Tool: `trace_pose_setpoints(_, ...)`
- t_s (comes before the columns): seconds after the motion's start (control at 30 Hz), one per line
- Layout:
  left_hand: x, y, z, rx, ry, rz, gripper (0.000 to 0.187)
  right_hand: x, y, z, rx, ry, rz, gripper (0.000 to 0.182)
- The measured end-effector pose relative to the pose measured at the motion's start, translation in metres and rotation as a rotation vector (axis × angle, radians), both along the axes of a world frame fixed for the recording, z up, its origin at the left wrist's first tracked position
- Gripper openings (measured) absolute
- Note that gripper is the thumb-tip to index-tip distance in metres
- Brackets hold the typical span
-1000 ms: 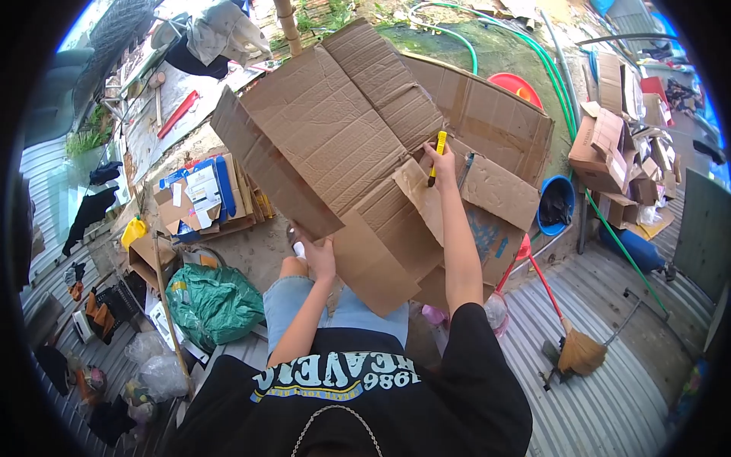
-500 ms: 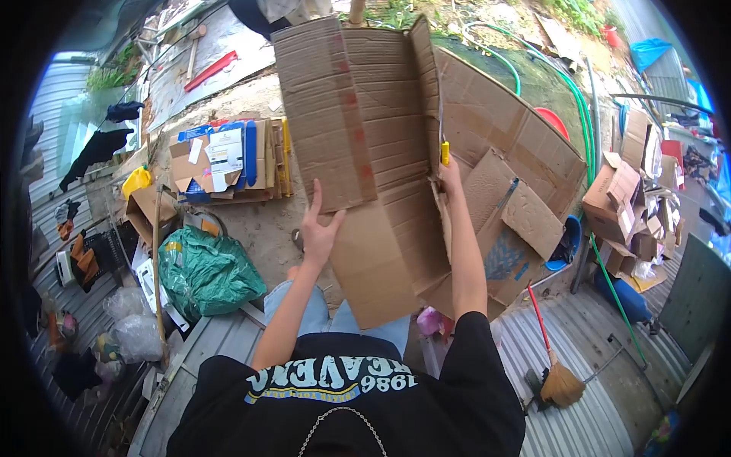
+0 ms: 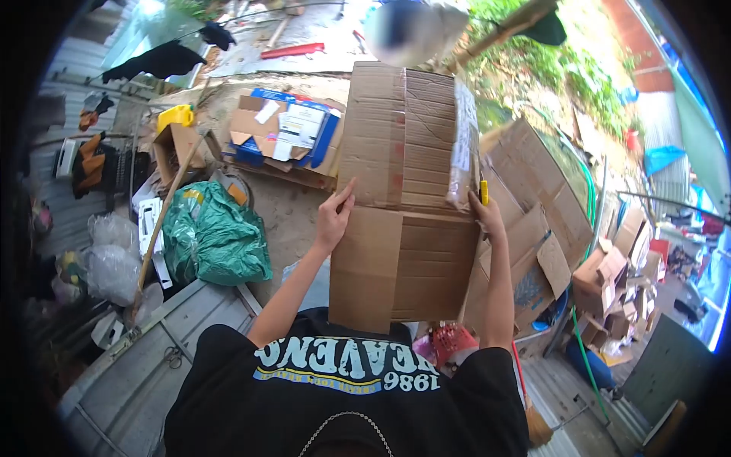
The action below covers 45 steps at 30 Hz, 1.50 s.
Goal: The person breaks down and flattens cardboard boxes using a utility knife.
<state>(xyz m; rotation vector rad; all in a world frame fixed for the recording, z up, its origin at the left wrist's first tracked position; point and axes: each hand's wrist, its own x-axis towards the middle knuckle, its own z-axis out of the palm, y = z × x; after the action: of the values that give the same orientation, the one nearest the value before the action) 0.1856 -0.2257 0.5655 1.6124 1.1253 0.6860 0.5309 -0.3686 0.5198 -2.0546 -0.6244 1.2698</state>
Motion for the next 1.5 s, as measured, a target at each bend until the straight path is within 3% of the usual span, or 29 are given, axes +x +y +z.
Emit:
trace_pose_setpoints(0.07,-0.028,0.007,0.009,0.038,-0.107,0.093,0.031,-0.055,0.034,0.036,0.047,-0.546,0.008,0.041)
trace_pose_setpoints(0.13,-0.049,0.026,0.027,0.071,-0.092,0.123,0.032,-0.092,0.069,0.06,0.196,-0.599,-0.051,0.05)
trace_pose_setpoints(0.2,-0.067,0.037,0.04,0.099,-0.072,0.156,0.032,-0.114,0.105,0.072,0.063,-1.069,-0.11,0.056)
trace_pose_setpoints(0.27,-0.084,0.044,0.048,0.158,-0.165,0.268,0.033,-0.132,0.136,0.094,0.01,-1.039,-0.059,0.059)
trace_pose_setpoints(0.33,-0.102,0.052,0.055,0.261,-0.197,0.303,0.035,-0.145,0.163,0.109,0.215,-1.069,-0.065,0.057)
trace_pose_setpoints(0.4,-0.11,0.063,0.061,0.416,-0.229,0.449,0.033,-0.164,0.19,0.148,0.249,-1.086,-0.056,0.054)
trace_pose_setpoints(0.43,-0.112,0.061,0.071,0.316,-0.167,0.475,0.033,-0.169,0.202,0.166,0.295,-1.134,-0.054,0.052)
trace_pose_setpoints(0.53,-0.104,0.074,0.039,0.118,-0.005,0.55,0.035,-0.182,0.23,0.217,0.378,-1.239,-0.017,0.038)
trace_pose_setpoints(0.6,-0.09,0.086,0.059,0.034,-0.148,0.541,0.044,-0.189,0.247,0.239,0.558,-1.393,0.157,0.03)
trace_pose_setpoints(0.67,-0.067,0.103,0.087,0.043,-0.578,0.515,0.057,-0.188,0.264,0.237,0.591,-1.415,0.216,0.029)
trace_pose_setpoints(0.73,-0.051,0.132,0.128,0.056,-0.585,0.501,0.077,-0.186,0.285,0.226,0.77,-1.472,0.384,0.023)
trace_pose_setpoints(0.77,-0.05,0.149,0.153,0.065,-0.583,0.511,0.077,-0.196,0.29,0.232,0.903,-1.54,0.454,0.016)
trace_pose_setpoints(0.87,-0.05,0.208,0.19,-0.379,-0.898,0.35,0.081,-0.192,0.313,0.211,1.069,-1.551,0.614,0.013)
trace_pose_setpoints(0.93,-0.055,0.227,0.203,-0.456,-0.879,0.361,0.068,-0.195,0.323,0.208,1.181,-1.526,0.716,0.012)
trace_pose_setpoints(0.97,-0.056,0.237,0.2,-0.504,-0.752,0.442,0.047,-0.194,0.329,0.201,1.232,-1.507,0.762,0.014)
trace_pose_setpoints(1.03,-0.054,0.254,0.179,-0.492,-0.758,0.576,0.029,-0.199,0.337,0.19,1.226,-1.313,0.825,0.02)
trace_pose_setpoints(1.17,-0.07,0.272,0.142,-0.564,-0.872,0.694,0.015,-0.197,0.356,0.168,1.076,-1.012,0.973,0.021)
trace_pose_setpoints(1.2,-0.085,0.278,0.117,-0.606,-0.941,0.68,0.016,-0.193,0.359,0.168,1.077,-1.007,0.968,0.021)
trace_pose_setpoints(1.27,-0.113,0.276,0.091,-0.781,-1.109,0.758,0.018,-0.185,0.362,0.172,1.001,-0.616,0.741,0.021)
trace_pose_setpoints(1.3,-0.124,0.272,0.078,-0.804,-1.181,0.782,0.015,-0.181,0.367,0.174,0.874,-0.546,0.531,0.023)
trace_pose_setpoints(1.37,-0.151,0.264,0.044,-0.748,-1.119,0.777,0.009,-0.162,0.394,0.166,0.796,-0.417,0.292,0.017)
trace_pose_setpoints(1.4,-0.164,0.258,0.031,-0.735,-1.112,0.729,0.008,-0.151,0.41,0.164,0.854,-0.27,0.32,0.018)
trace_pose_setpoints(1.5,-0.188,0.247,0.032,-0.76,-1.074,0.737,0.01,-0.146,0.46,0.152,0.931,-0.645,0.515,0.029)
